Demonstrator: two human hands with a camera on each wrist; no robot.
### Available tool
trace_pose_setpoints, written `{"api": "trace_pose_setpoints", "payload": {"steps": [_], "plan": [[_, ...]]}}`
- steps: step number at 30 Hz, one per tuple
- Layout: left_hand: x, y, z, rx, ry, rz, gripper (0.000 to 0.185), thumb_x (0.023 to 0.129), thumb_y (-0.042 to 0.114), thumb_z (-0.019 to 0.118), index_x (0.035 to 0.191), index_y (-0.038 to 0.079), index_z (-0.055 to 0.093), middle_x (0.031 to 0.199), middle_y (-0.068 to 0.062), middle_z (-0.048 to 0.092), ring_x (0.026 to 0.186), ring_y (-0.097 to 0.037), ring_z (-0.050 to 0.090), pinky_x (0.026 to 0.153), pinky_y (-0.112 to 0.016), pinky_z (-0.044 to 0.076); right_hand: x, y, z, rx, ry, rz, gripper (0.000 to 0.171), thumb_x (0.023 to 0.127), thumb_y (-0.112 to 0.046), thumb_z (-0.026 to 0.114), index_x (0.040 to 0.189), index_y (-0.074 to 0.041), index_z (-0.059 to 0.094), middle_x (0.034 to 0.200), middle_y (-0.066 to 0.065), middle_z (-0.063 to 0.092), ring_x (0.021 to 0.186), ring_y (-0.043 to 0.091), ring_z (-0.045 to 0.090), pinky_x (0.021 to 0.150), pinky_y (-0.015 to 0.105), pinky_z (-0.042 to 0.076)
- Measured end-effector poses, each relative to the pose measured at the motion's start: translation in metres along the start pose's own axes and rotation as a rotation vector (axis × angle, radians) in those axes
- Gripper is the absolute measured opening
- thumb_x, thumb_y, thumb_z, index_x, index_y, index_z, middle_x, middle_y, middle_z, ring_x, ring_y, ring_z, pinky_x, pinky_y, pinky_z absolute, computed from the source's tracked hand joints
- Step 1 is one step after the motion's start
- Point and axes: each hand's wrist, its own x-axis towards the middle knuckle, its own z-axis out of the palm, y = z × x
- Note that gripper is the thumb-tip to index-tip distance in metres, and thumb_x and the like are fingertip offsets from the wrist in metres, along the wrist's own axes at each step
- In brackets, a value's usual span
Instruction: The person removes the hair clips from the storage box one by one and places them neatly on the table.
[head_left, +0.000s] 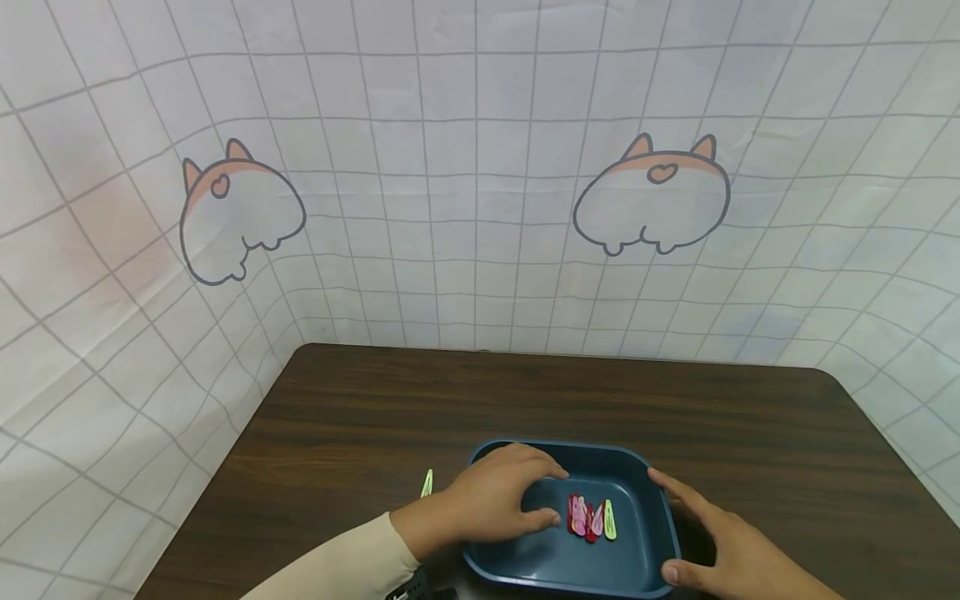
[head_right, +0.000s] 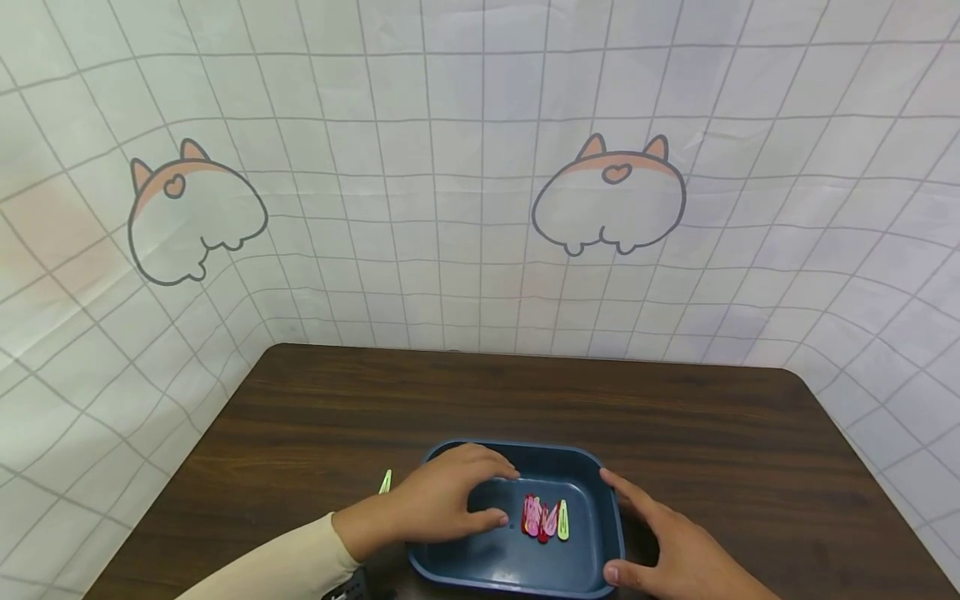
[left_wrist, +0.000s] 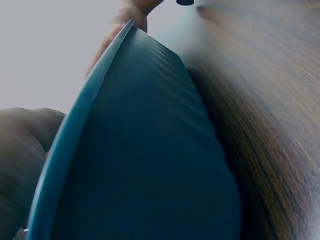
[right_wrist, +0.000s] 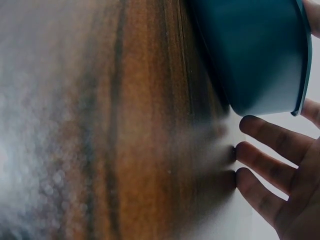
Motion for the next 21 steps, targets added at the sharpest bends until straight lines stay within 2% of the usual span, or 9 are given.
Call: {"api": "trace_pose_setpoints", "payload": {"steps": [12,21], "plan": [[0.015,0.009,0.009,0.033,0.006,0.016,0.044,0.098,0.045,0.068,0.136,0.024,0.065,0.138,0.013,0.058,0.133,-0.011,0.049,0.112,-0.039,0.039,0.002,0.002,-0.003,0.008,-0.021,-0.014,0.091,0.092,-0.028,0.075,0.164,-0.029,0.019,0.142,0.028,0.053,0.12,0.055,0.056,0.077,0.076,0.048],[0.024,0.016,0.017,0.079,0.024,-0.034,0.043,0.095,0.047,0.071,0.132,0.026,0.068,0.134,0.011,0.062,0.13,-0.012,0.052,0.11,-0.038,0.041,0.004,0.003,-0.007,0.016,-0.038,-0.026,0.091,0.093,-0.027,0.075,0.164,-0.03,0.018,0.143,0.027,0.052,0.122,0.054,0.054,0.079,0.076,0.047]]}}
